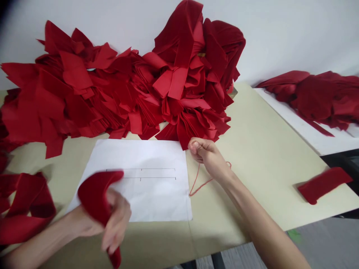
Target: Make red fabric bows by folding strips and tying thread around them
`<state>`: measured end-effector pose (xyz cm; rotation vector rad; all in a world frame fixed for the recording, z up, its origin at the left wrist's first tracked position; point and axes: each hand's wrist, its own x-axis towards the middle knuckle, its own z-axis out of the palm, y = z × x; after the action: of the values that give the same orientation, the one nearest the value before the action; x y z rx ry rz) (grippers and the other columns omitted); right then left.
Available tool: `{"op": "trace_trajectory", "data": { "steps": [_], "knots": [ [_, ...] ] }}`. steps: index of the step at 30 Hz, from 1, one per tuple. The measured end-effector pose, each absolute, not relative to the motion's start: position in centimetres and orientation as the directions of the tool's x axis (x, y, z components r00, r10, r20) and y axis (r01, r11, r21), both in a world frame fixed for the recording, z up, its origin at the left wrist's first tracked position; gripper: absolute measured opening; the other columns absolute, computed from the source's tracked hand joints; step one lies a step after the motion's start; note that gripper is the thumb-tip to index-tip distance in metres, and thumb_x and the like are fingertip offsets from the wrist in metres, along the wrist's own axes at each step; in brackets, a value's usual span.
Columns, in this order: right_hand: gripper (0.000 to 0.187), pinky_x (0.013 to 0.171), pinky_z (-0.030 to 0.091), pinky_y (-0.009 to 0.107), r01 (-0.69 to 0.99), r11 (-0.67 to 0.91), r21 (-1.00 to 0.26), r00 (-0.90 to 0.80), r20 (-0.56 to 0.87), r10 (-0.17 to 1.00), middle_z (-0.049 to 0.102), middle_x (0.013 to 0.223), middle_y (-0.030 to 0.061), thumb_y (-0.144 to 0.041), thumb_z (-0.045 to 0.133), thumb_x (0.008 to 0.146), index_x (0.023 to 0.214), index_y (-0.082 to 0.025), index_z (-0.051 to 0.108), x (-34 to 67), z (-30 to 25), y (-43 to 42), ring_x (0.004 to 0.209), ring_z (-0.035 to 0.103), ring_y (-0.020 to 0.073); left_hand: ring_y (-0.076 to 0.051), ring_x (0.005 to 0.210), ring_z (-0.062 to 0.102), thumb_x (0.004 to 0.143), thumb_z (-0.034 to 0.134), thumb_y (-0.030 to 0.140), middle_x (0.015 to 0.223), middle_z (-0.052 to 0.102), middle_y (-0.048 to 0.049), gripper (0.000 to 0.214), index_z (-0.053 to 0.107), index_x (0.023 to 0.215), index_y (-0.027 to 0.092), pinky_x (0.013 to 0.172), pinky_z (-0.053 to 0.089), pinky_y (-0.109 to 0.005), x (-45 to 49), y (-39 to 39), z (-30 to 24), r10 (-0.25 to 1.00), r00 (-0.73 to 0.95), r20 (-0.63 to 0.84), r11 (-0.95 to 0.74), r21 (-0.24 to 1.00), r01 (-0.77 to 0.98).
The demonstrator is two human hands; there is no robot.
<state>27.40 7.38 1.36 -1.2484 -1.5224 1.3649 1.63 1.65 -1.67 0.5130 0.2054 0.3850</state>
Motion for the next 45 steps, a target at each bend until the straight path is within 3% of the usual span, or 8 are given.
{"op": "trace_trajectory", "data": {
  "steps": [4, 8, 13, 16, 24, 28, 35, 45],
  "knots": [
    [0.028, 0.068, 0.048, 0.030, 0.542, 0.233, -0.808, -0.541, -0.123, 0.832, 0.065, 0.095, 0.0079, -0.036, 0.047, 0.092, 0.084, -0.017, 0.066, 27.5, 1.7, 8.0, 0.080, 0.061, 0.0157, -0.010, 0.062, 0.050, 0.079, 0.070, 0.023, 0.069, 0.056, -0.0011, 0.007, 0.067, 0.078, 0.016, 0.065, 0.040, -0.024, 1.3, 2.6, -1.6, 0.693, 0.690, -0.208, 0.683, 0.497, -0.536],
    [0.032, 0.103, 0.037, 0.045, 0.717, 0.486, -0.500, -0.578, -0.035, 0.815, 0.048, 0.139, 0.0088, -0.038, 0.050, 0.091, 0.080, -0.018, 0.073, 25.5, 2.4, 7.1, 0.130, 0.040, 0.0287, -0.007, 0.065, 0.047, 0.087, 0.060, 0.018, 0.089, 0.056, -0.0027, 0.009, 0.067, 0.081, 0.017, 0.068, 0.040, -0.024, 1.2, 3.1, -1.6, 0.771, 0.582, -0.258, 0.617, 0.532, -0.580],
    [0.027, 0.098, 0.041, 0.046, 0.804, 0.522, -0.285, -0.520, 0.088, 0.849, 0.065, 0.116, 0.0112, -0.010, 0.048, 0.089, 0.106, -0.017, 0.067, 24.2, 3.3, 6.8, 0.111, 0.057, 0.0261, -0.009, 0.072, 0.049, 0.088, 0.057, 0.017, 0.112, 0.051, -0.0027, 0.018, 0.068, 0.074, 0.018, 0.072, 0.042, -0.029, 1.3, 2.8, -1.6, 0.785, 0.546, -0.293, 0.605, 0.555, -0.571],
    [0.024, 0.099, 0.039, 0.046, 0.782, 0.527, -0.333, -0.557, 0.005, 0.831, 0.070, 0.082, 0.0053, -0.015, 0.046, 0.091, 0.095, -0.019, 0.069, 24.4, 3.7, 7.2, 0.087, 0.065, 0.0212, -0.009, 0.073, 0.049, 0.088, 0.058, 0.018, 0.112, 0.049, -0.0026, 0.017, 0.068, 0.074, 0.018, 0.073, 0.043, -0.029, 1.4, 2.7, -1.5, 0.790, 0.511, -0.340, 0.605, 0.572, -0.555],
    [0.030, 0.083, 0.047, 0.036, 0.730, 0.474, -0.493, -0.630, -0.216, 0.746, 0.070, 0.094, 0.0013, -0.023, 0.044, 0.092, 0.113, -0.029, 0.065, 27.6, 4.9, 9.1, 0.085, 0.065, 0.0176, -0.011, 0.074, 0.047, 0.086, 0.061, 0.020, 0.105, 0.049, -0.0047, 0.011, 0.067, 0.077, 0.015, 0.074, 0.042, -0.030, 1.4, 3.2, -2.2, 0.786, 0.474, -0.398, 0.614, 0.597, -0.517],
    [0.024, 0.087, 0.046, 0.039, 0.743, 0.552, -0.378, -0.629, -0.115, 0.769, 0.064, 0.118, 0.0045, -0.035, 0.052, 0.089, 0.090, -0.026, 0.073, 30.0, 6.3, 9.2, 0.107, 0.059, 0.0262, -0.010, 0.072, 0.046, 0.086, 0.061, 0.020, 0.101, 0.048, -0.0044, 0.010, 0.068, 0.081, 0.014, 0.074, 0.042, -0.029, 1.2, 3.5, -2.6, 0.781, 0.491, -0.386, 0.616, 0.606, -0.504],
    [0.034, 0.077, 0.048, 0.037, 0.838, 0.406, -0.366, -0.437, -0.004, 0.899, 0.070, 0.093, 0.0080, -0.028, 0.049, 0.090, 0.120, -0.021, 0.062, 29.5, 6.6, 9.1, 0.084, 0.065, 0.0225, -0.009, 0.074, 0.049, 0.088, 0.057, 0.017, 0.099, 0.047, -0.0024, 0.014, 0.067, 0.079, 0.016, 0.075, 0.043, -0.027, 1.5, 3.4, -2.0, 0.770, 0.513, -0.380, 0.627, 0.604, -0.492],
    [0.015, 0.092, 0.046, 0.035, 0.409, 0.257, -0.876, -0.526, 0.004, 0.851, 0.067, 0.103, 0.0018, -0.033, 0.070, 0.077, 0.089, -0.024, 0.067, 20.6, 1.9, 5.1, 0.100, 0.061, 0.0173, -0.012, 0.075, 0.054, 0.085, 0.063, 0.025, 0.079, 0.056, -0.0010, 0.009, 0.066, 0.085, 0.016, 0.077, 0.043, -0.029, 1.9, 2.5, -1.6, 0.785, 0.438, -0.438, 0.612, 0.653, -0.446]
  ]
}}
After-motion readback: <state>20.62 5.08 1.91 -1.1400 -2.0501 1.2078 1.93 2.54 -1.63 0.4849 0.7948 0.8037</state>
